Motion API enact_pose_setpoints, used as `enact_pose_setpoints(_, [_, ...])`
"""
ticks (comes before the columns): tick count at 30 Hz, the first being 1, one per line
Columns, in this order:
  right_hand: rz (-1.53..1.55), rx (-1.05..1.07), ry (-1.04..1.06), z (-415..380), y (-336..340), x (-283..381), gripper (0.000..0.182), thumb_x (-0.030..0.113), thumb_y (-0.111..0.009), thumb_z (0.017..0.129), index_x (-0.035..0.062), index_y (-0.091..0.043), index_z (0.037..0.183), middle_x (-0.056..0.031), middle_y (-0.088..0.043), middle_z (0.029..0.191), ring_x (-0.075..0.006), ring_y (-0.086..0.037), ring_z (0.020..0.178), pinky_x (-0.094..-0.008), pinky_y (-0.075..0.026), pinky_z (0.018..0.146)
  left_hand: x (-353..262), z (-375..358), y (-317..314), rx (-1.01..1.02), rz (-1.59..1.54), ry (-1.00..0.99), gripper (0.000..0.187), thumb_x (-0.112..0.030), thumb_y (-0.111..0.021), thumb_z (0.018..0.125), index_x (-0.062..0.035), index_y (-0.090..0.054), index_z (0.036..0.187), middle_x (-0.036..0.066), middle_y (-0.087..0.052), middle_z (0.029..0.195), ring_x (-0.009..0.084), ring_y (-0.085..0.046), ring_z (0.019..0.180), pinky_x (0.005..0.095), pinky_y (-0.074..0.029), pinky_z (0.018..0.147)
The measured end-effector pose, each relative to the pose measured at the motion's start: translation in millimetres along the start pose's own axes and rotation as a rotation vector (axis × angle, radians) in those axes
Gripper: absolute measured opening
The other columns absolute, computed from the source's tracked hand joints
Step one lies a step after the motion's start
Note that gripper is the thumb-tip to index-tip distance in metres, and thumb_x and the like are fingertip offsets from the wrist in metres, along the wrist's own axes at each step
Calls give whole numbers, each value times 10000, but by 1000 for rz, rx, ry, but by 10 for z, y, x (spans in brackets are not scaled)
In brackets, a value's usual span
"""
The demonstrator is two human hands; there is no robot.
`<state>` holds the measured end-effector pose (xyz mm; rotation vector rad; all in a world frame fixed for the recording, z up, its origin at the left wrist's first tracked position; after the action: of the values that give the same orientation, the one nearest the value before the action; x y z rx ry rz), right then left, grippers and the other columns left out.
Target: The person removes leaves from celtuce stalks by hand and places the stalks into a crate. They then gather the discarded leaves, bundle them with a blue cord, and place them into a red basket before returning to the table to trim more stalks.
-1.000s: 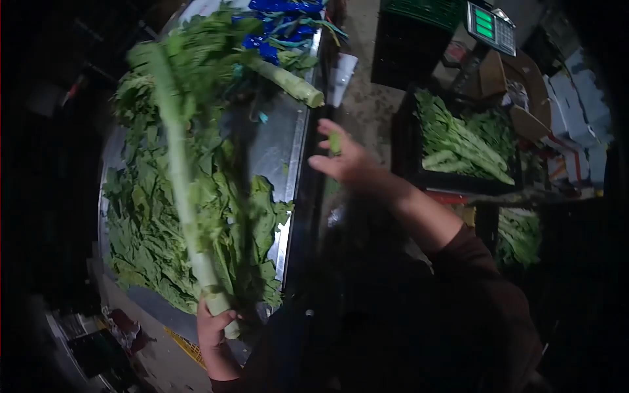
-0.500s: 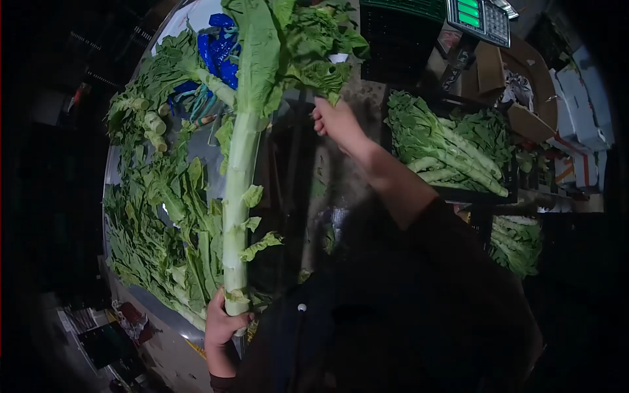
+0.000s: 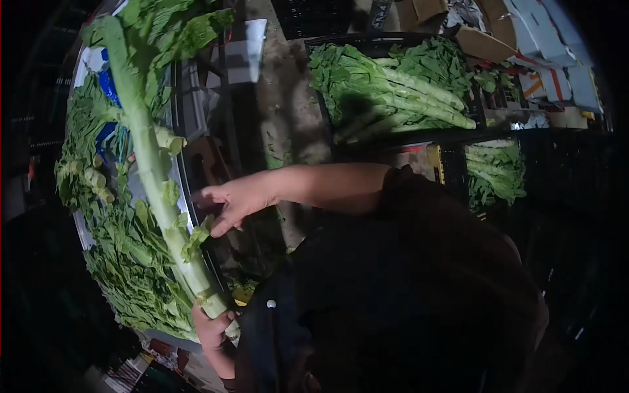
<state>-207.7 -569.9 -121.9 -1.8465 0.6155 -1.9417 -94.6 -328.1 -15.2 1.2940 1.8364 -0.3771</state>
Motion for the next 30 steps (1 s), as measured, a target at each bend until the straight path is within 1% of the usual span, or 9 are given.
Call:
enact_pose_setpoints(2, [193, -67, 168, -68, 75, 135, 871, 284, -742, 784, 53, -215, 1439, -135, -393, 1391, -177, -488, 1138, -302, -431, 948, -73, 260, -178, 106, 19, 17, 619, -17, -707, 559, 28, -487, 1135, 88, -609, 818, 174, -596, 619, 277, -497, 573])
enact_pose_setpoints(7, [604, -408, 529, -508, 387, 473, 692, 285, -621, 862, 80, -260, 1416, -178, -381, 1397, -306, -451, 1226, -464, -406, 1004, -112, 929, -715, 603, -42, 59, 648, -84, -754, 573, -7, -508, 1167, 50, -601, 973, 135, -572, 884, 270, -452, 808])
enact_pose_setpoints(10, [528, -812, 564, -1029, 539, 622, 511, 233, -623, 842, 102, -394, 1280, -108, -550, 1070, -238, -598, 826, -382, -529, 734, -134, 1266, -1262, 1082, -203, 138, 684, -44, -722, 681, -4, -414, 1290, 63, -601, 1004, 132, -563, 918, 264, -451, 823])
enact_pose_setpoints(14, [358, -1038, 631, -1836, 816, 726, 488, 214, -602, 808, 62, -411, 1230, -47, -555, 827, -214, -572, 696, -359, -499, 658, -392, 1318, -1883, 1036, 188, -76, 688, -52, -638, 817, -66, -287, 1409, 89, -536, 1179, 151, -537, 1013, 280, -442, 866])
enact_pose_setpoints(17, [239, -1005, 717, -2461, 998, 806, 479, 142, -567, 782, 54, -398, 1221, -84, -572, 918, -218, -580, 782, -351, -498, 707, -430, 1422, -2058, 1010, 124, -86, 614, -117, -560, 896, -81, -263, 1433, 106, -517, 1234, 163, -551, 1025, 286, -443, 864])
enact_pose_setpoints(20, [-270, -1443, 339, -2970, 1189, 970, 489, 129, -634, 792, 59, -405, 1218, -67, -552, 997, -141, -527, 858, -284, -445, 777, -405, 1505, -2146, 989, 61, 3, 562, -159, -551, 916, -74, -312, 1418, 102, -532, 1232, 168, -575, 1045, 269, -446, 849])
enact_pose_setpoints(25, [-853, -1473, 225, -3694, 1564, 1053, 490, 55, -626, 751, 24, -423, 1195, -64, -536, 1027, -150, -505, 951, -295, -423, 836, -327, 1497, -2535, 823, 4, 77, 520, -197, -549, 927, -57, -359, 1390, 96, -564, 1181, 149, -573, 981, 275, -455, 847])
enact_pose_setpoints(28, [-995, -1563, -233, -4050, 1753, 1109, 453, 107, -619, 745, 80, -439, 1160, -139, -595, 960, -278, -594, 880, -351, -464, 771, -305, 1473, -2860, 773, -122, 165, 517, -212, -560, 922, -76, -372, 1384, 80, -569, 1173, 142, -571, 980, 268, -448, 850])
enact_pose_setpoints(30, [-1022, -1510, -293, -4205, 1855, 1102, 434, 123, -623, 751, 102, -446, 1147, -184, -621, 935, -352, -619, 853, -392, -480, 727, -277, 1497, -3083, 779, -210, 188, 536, -230, -575, 912, -76, -373, 1383, 71, -575, 1166, 150, -577, 1007, 268, -444, 854])
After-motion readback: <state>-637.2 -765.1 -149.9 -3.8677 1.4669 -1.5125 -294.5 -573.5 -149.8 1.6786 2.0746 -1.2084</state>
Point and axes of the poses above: each hand's wrist, its own z-axis towards the middle knuckle, its own y-axis out of the back of the hand, x = y × z, the point moved 2 cm from there along z, towards the middle knuckle
